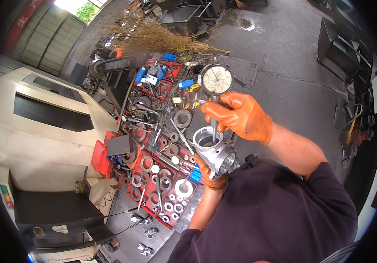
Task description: The person uses a dial bore gauge to measure the internal diameter of several cylindrical metal parts. They insert the gauge into each part, rotate it to take readings, and then place the parts on a nearby surface. The person also interacts with a CNC machine control panel.
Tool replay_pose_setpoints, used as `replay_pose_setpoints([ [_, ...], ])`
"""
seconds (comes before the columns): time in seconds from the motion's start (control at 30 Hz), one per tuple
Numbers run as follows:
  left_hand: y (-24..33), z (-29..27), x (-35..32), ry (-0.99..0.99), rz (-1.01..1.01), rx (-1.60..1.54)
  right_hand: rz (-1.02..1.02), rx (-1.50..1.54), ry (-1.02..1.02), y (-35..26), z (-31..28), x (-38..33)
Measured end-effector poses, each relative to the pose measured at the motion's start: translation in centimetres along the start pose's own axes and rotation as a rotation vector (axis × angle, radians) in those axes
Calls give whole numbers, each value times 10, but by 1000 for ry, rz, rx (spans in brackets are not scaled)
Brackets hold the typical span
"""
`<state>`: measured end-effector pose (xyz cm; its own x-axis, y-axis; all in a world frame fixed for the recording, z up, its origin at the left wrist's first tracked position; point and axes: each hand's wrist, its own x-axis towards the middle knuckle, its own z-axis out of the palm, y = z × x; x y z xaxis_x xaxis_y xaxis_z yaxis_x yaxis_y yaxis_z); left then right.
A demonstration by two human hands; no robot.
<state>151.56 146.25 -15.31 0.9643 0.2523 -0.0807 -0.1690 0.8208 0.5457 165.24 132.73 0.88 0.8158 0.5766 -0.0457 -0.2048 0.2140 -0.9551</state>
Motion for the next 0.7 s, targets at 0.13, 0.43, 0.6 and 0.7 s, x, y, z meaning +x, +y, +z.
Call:
replay_pose_setpoints([
  [0.13, 0, -1, 0, 27, 38, 69, -4, -47, 11, 1, 1, 0],
  [0.43, 4, 5, -3, 9, 25, 81, -35, 0, 1, 2, 1, -4],
  [0.6, 3, 4, -4, 8, 66, 172, -39, -5, -3, 1, 1, -6],
  [0.7, 4, 10, -2, 71, 26, 150, -50, -99, -6, -3, 1, -7],
])
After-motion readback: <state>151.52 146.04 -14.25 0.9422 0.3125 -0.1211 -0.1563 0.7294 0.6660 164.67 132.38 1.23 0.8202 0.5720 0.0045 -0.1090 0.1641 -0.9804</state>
